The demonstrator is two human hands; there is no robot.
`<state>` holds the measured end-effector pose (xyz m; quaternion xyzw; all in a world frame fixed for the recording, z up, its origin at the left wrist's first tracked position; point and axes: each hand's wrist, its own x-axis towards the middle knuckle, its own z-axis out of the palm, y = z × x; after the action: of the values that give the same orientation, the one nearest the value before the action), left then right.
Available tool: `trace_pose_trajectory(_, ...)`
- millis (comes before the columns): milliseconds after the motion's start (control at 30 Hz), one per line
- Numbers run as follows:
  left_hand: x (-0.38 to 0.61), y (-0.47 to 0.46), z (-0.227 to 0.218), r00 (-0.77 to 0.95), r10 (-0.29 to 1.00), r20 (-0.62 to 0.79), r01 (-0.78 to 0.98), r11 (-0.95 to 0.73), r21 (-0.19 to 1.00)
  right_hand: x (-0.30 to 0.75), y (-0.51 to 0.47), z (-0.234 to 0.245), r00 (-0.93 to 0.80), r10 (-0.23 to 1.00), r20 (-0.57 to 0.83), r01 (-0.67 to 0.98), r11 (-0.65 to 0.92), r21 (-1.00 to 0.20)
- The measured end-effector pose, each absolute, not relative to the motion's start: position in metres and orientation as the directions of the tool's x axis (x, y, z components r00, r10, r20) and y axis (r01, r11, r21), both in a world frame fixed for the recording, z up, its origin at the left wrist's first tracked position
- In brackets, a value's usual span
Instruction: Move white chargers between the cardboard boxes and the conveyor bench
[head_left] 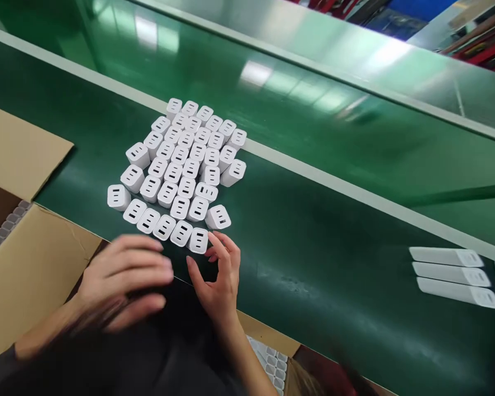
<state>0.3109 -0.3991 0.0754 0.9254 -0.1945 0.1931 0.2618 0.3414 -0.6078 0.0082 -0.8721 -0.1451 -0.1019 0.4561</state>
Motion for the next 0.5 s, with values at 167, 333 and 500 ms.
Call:
trace_pose_trajectory(167, 0.34, -0.417, 0.053, 0.792, -0.224, 0.568, -0.306, -0.951, 0.052, 0.341, -0.609, 0.009, 0.932, 0.17, 0.321, 0.361, -0.532, -0.766)
trace_pose_trajectory(333, 0.349, -0.419, 0.045, 0.799, -0.317, 0.512, -0.341, -0.939, -0.05, 0.341, -0.608, 0.008, 0.929, 0.147, 0.341, 0.363, -0.554, -0.75)
trace_pose_trajectory(500, 0.352, -0.404, 0.056, 0.783, -0.47, 0.408, -0.568, -0.807, 0.162, 0.34, -0.61, 0.008, 0.926, 0.078, 0.37, 0.349, -0.551, -0.758)
